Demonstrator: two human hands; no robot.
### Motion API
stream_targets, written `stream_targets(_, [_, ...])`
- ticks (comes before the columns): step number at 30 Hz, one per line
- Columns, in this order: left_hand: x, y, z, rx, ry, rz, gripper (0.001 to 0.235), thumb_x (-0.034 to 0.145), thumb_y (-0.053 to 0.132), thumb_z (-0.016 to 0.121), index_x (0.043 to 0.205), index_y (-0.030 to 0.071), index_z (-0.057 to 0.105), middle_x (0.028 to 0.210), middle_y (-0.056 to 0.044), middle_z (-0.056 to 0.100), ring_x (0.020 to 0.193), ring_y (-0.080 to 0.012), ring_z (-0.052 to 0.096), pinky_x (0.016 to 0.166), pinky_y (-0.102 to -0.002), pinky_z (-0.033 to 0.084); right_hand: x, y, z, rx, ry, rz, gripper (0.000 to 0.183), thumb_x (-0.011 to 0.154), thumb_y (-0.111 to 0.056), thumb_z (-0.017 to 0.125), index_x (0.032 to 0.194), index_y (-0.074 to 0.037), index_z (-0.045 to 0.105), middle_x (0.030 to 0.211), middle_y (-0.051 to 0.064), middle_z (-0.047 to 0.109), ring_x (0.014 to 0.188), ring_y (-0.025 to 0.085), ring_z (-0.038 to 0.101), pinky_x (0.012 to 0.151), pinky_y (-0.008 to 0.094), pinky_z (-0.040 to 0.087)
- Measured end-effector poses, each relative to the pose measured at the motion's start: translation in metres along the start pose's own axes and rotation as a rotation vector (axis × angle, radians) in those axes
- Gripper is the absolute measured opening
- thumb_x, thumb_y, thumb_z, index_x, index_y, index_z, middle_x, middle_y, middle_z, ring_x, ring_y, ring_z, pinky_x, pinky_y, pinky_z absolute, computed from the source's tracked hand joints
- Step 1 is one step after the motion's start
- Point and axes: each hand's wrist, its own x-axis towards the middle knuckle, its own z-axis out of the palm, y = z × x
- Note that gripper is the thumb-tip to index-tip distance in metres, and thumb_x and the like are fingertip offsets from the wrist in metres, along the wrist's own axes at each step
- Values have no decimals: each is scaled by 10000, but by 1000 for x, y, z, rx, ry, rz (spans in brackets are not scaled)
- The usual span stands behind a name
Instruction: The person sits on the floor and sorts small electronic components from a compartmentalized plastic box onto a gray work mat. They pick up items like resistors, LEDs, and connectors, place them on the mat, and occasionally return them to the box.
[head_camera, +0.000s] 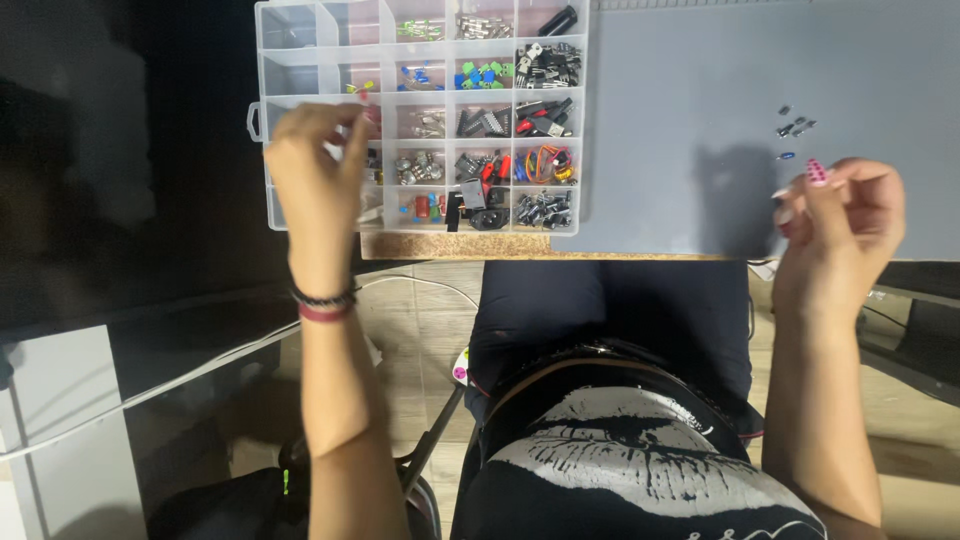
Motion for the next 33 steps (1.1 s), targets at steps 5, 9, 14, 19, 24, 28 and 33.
stream_targets(5, [6,-30,4,63,-78,-2,64,959,75,833,974,13,837,812,-138,619,793,-318,585,722,-410,472,8,-1,-21,-104,41,-4,223,1094,-26,684,1025,-181,538,864,40,595,753,100,591,690,189,423])
stream_targets(9, [8,-46,3,254,-245,51,387,1022,309,846,757,45,745,657,-166,601,700,-365,567,643,-498,375,23,6,-46,-155,107,-53,294,1047,51,753,982,-177,579,1002,8,621,773,93,619,648,186,445])
stream_targets(14, [11,-31,-4,350,-285,-49,302,1012,291,810,810,69,778,796,-113,605,876,-358,623,623,-489,284,40,-1,-68,-632,-32,-266,122,1180,-60,756,1098,-70,665,1037,90,695,919,145,649,756,240,489])
stream_targets(19, [5,-42,-1,336,-184,-4,175,902,235,935,841,124,814,782,-3,648,832,-238,645,626,-429,247,48,-10,-56,-865,-283,-452,238,1021,-120,895,1193,-56,743,1190,145,634,891,205,544,800,300,441])
stream_targets(24, [6,-21,-9,227,-40,147,204,973,55,999,911,-6,814,830,-108,696,806,-302,648,815,-442,484,56,-5,-46,-936,-446,-523,278,971,-99,855,1195,-37,703,1228,159,577,1192,327,570,847,397,485])
stream_targets(28, [4,13,-11,187,-25,149,110,998,-27,923,976,-41,816,887,-146,720,864,-316,652,817,-431,498,56,6,-49,-952,-445,-626,178,1031,-95,827,1137,-37,697,1165,133,584,1078,324,573,902,421,464])
stream_targets(33, [-3,56,-7,9,-53,121,89,1045,33,812,1057,-53,792,991,-185,710,920,-304,634,792,-416,504,55,14,-49,-992,-417,-669,102,1064,-46,758,1111,-2,679,1140,153,598,1070,364,578,959,467,444])
